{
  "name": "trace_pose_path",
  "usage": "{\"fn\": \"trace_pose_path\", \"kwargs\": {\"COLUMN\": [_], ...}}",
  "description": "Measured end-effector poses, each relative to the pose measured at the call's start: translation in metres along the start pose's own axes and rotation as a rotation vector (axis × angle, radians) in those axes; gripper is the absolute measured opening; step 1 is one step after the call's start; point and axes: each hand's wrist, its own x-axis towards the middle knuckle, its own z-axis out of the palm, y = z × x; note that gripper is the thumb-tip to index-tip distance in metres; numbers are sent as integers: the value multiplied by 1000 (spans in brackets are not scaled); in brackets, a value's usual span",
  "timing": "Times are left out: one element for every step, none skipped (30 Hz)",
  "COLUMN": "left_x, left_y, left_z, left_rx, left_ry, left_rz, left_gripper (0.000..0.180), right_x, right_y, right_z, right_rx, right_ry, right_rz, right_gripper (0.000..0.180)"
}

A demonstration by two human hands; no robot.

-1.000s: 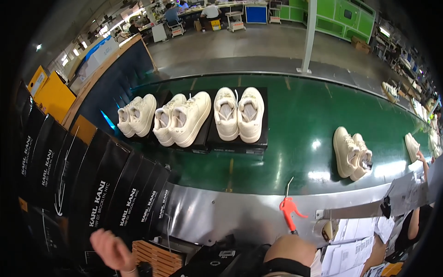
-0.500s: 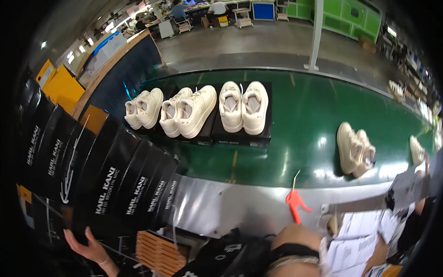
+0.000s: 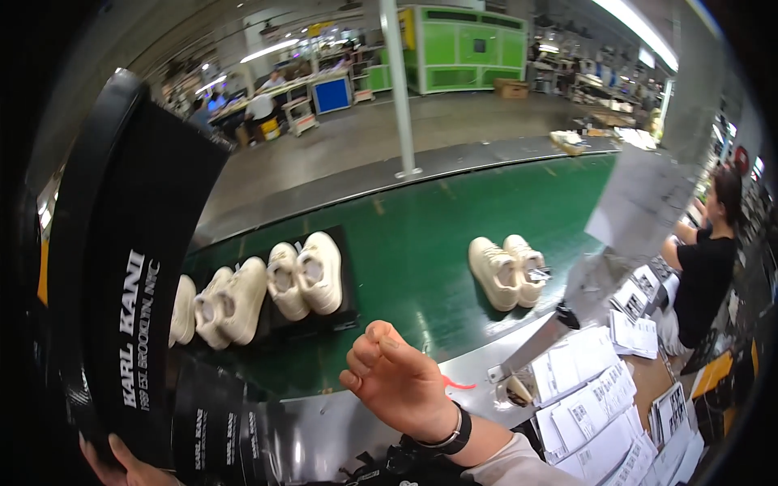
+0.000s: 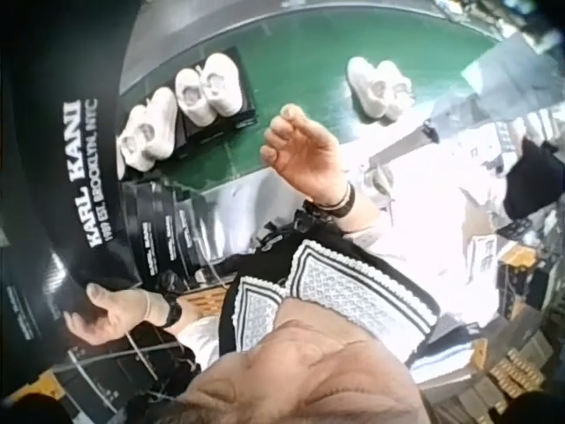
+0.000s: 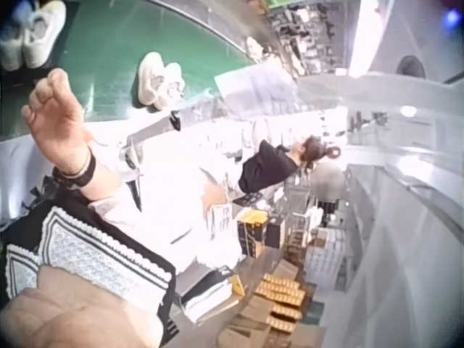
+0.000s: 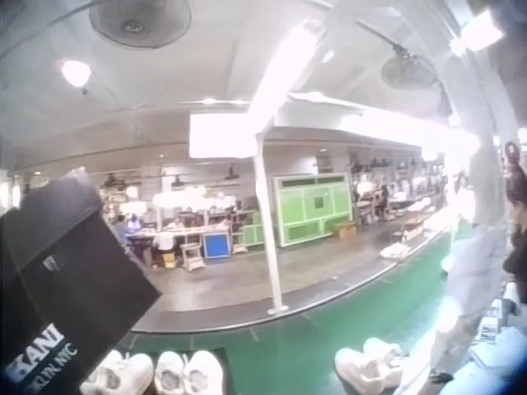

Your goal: Packing finished shoes into boxes and preparing them for shipment.

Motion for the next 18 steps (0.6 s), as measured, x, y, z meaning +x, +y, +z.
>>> {"fn": "trace_pose_path", "kwargs": {"left_x": [1,-2,-10,-16,-22,-38,-45,-55,-65,-77,-84,-93,-103,-115,-125,-131,-135,-143], "left_y": [3,2,1,5,13,31,43,54,65,77,90,103,110,116,123,129,139,148], "left_z": [13,27,43,62,80,111,131,150,165,180,192,204,215,225,237,244,249,255], "left_rx": [-35,-110,-177,-244,-298,-379,-405,-427,-492,-560,-605,-649,-634,-618,-600,-599,-556,-510], "left_ry": [11,-78,-172,-273,-370,-493,-588,-683,-731,-783,-873,-965,-1000,-1035,-1015,-1115,-1126,-1140], "left_rz": [-5,-154,-300,-447,-471,-509,-489,-466,-428,-393,-349,-304,-253,-203,-102,-124,-86,-49], "left_gripper": [50,42,35,29,25,21,24,27,27,27,27,27,28,28,28,28,27,26], "right_x": [-4,-9,-12,-14,-15,-20,-24,-29,-33,-35,-36,-38,-38,-38,-38,-37,-36,-35], "right_y": [-6,-10,-14,-18,-21,-34,-41,-48,-54,-58,-61,-65,-67,-70,-73,-76,-79,-81], "right_z": [1,3,3,3,2,-5,-8,-12,-16,-16,-17,-19,-23,-29,-35,-39,-42,-46], "right_rx": [24,9,8,9,-16,-38,-74,-108,-120,-123,-141,-158,-156,-159,-162,-161,-172,-182], "right_ry": [2,-5,58,127,151,177,188,201,169,175,216,261,264,274,288,295,286,280], "right_rz": [-9,-41,-91,-141,-182,-231,-252,-270,-263,-286,-320,-354,-365,-388,-413,-422,-443,-461], "right_gripper": [11,11,11,13,15,15,16,17,17,17,16,15,15,18,20,20,18,16]}}
